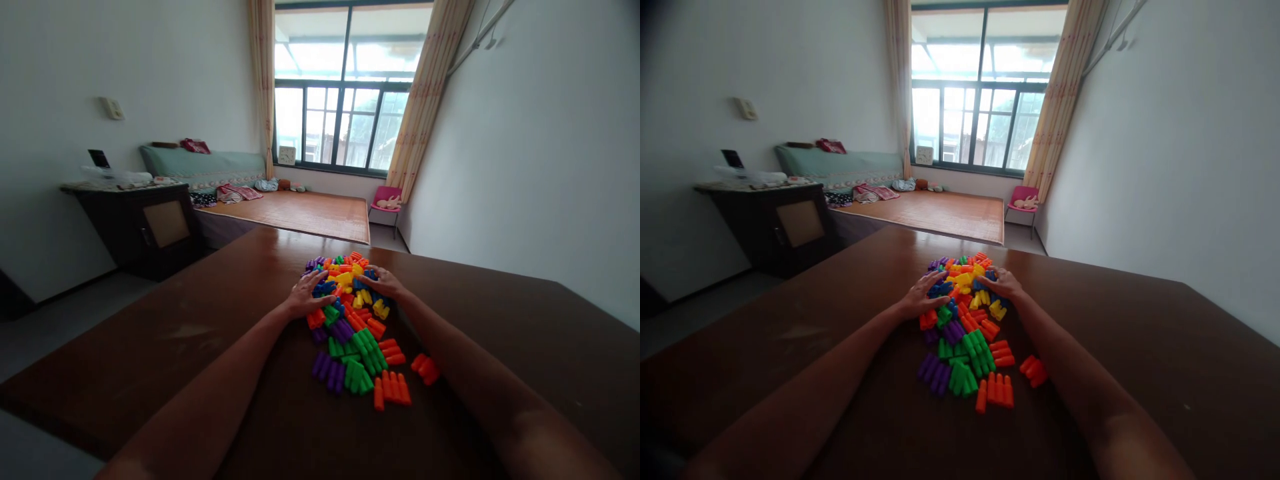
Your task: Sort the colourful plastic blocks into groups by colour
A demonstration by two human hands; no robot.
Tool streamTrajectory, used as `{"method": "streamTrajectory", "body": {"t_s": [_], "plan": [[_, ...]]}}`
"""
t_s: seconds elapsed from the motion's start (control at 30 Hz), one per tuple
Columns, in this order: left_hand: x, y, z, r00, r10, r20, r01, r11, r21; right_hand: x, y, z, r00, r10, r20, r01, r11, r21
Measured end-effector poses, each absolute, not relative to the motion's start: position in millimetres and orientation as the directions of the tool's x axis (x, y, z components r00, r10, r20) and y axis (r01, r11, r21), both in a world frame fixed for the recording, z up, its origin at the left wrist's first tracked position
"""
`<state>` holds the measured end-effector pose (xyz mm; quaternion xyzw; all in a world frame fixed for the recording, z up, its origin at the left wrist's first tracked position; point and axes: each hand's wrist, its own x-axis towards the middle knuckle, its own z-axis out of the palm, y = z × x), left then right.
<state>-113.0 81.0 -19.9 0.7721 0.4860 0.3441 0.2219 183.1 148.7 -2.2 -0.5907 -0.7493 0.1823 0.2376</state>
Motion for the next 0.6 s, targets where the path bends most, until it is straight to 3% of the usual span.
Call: {"method": "streamTrajectory", "body": {"t_s": [0.17, 0.5, 0.6], "plan": [[-111, 77, -16, 0.256, 0.914, 0.315, 0.633, -0.405, 0.66, 135, 133, 7, -0.277, 0.942, 0.187, 0.665, 0.329, -0.67], [-154, 96, -8, 0.023, 0.945, 0.328, 0.486, -0.297, 0.822, 57, 113, 53, -0.515, 0.857, 0.039, 0.42, 0.291, -0.859], [-163, 99, -9, -0.025, 0.946, 0.324, 0.45, -0.279, 0.849, 68, 95, 73, -0.544, 0.837, 0.063, 0.346, 0.292, -0.892]]}}
